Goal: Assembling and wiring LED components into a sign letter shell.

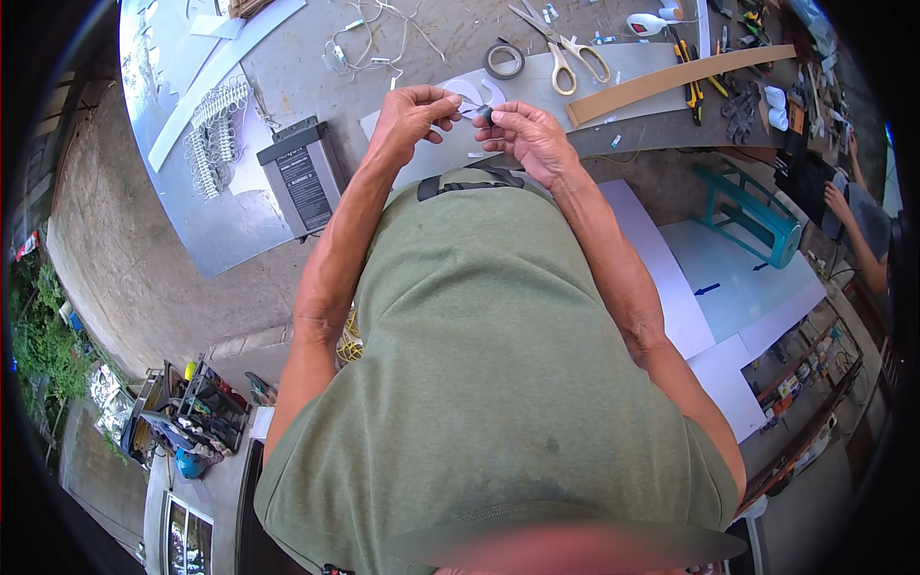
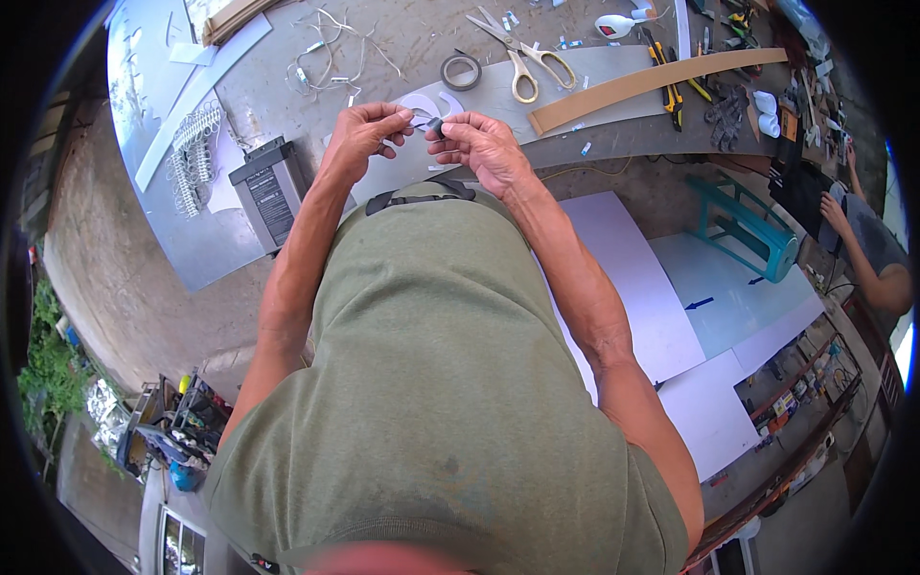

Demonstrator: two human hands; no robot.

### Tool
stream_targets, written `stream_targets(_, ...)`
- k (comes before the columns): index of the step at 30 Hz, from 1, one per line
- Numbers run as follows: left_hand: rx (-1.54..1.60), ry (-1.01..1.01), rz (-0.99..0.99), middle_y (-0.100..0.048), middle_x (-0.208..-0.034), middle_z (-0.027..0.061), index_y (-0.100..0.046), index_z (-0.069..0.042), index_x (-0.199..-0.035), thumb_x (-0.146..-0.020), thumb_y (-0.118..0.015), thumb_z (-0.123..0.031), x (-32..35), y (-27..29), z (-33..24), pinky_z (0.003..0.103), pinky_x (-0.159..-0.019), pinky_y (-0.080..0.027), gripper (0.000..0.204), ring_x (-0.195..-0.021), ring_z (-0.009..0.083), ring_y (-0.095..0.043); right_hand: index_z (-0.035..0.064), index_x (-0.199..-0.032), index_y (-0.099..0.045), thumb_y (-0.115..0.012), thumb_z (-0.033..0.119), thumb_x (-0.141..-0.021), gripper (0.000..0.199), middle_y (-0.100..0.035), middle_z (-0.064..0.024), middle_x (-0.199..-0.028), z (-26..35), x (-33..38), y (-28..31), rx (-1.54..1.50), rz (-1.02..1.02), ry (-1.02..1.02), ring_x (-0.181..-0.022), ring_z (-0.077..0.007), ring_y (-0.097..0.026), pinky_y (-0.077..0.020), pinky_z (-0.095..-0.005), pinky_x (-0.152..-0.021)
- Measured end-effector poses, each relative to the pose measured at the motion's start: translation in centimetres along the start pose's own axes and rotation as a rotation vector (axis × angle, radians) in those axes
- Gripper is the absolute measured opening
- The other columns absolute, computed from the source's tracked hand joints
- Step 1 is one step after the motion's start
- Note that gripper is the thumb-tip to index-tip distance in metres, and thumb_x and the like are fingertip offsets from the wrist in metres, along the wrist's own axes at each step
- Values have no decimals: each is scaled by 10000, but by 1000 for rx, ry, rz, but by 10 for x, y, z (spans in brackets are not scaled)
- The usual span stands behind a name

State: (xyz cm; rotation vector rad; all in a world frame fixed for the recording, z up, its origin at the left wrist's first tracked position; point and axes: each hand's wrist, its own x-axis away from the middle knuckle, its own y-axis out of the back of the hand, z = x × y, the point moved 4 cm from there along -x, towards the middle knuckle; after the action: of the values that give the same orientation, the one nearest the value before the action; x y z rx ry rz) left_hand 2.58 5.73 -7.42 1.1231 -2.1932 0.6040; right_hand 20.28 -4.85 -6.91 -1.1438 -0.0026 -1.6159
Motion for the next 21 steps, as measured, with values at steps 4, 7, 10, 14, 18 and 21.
stream_targets(4, 65, 41, 34, -741, -862, 69, -737, -1, -1018, -896, -770, -211, 8, -4, 8, 265, -606, -503, 245, -734, 119, -664, 28, -1074, -660, -679, 121, -953, 155, -731, -152, -1040, -2, 5, -6, -34, -19, -105, -881, -224, -718, -584, -335, -737)
stream_targets(7, 26, 38, 41, -750, -863, 75, -739, -3, -1006, -890, -771, -202, 10, -8, 13, 272, -624, -515, 232, -748, 132, -687, 32, -1071, -662, -700, 135, -935, 174, -735, -132, -990, -8, 6, -2, -13, -79, -148, -813, -194, -712, -572, -313, -666)
stream_targets(10, -34, 49, 60, -755, -901, 86, -738, -5, -1012, -888, -772, -186, 10, -10, 19, 283, -671, -537, 223, -799, 142, -703, 39, -1064, -663, -716, 144, -919, 186, -737, -118, -950, -17, 9, 3, 7, -138, -178, -759, -168, -701, -558, -294, -623)
stream_targets(14, -122, 39, 81, -758, -919, 89, -742, 2, -998, -869, -791, -158, 8, -12, 27, 301, -716, -564, 211, -838, 158, -720, 46, -1038, -663, -716, 130, -912, 160, -730, -103, -915, -29, 9, 13, 9, -170, -179, -715, -150, -682, -546, -275, -602)
stream_targets(18, -89, 60, 112, -757, -901, 90, -748, 7, -983, -857, -803, -148, 9, -16, 28, 303, -711, -568, 207, -833, 163, -725, 43, -1018, -663, -719, 126, -908, 148, -717, -93, -889, -38, 9, 17, -42, -187, -173, -690, -139, -665, -534, -262, -583)
stream_targets(21, -91, 73, 132, -757, -893, 93, -748, 8, -980, -856, -806, -145, 7, -17, 27, 308, -712, -572, 205, -838, 168, -728, 32, -1017, -666, -718, 125, -909, 151, -706, -86, -879, -37, 8, 16, -24, -165, -153, -676, -128, -652, -528, -260, -570)
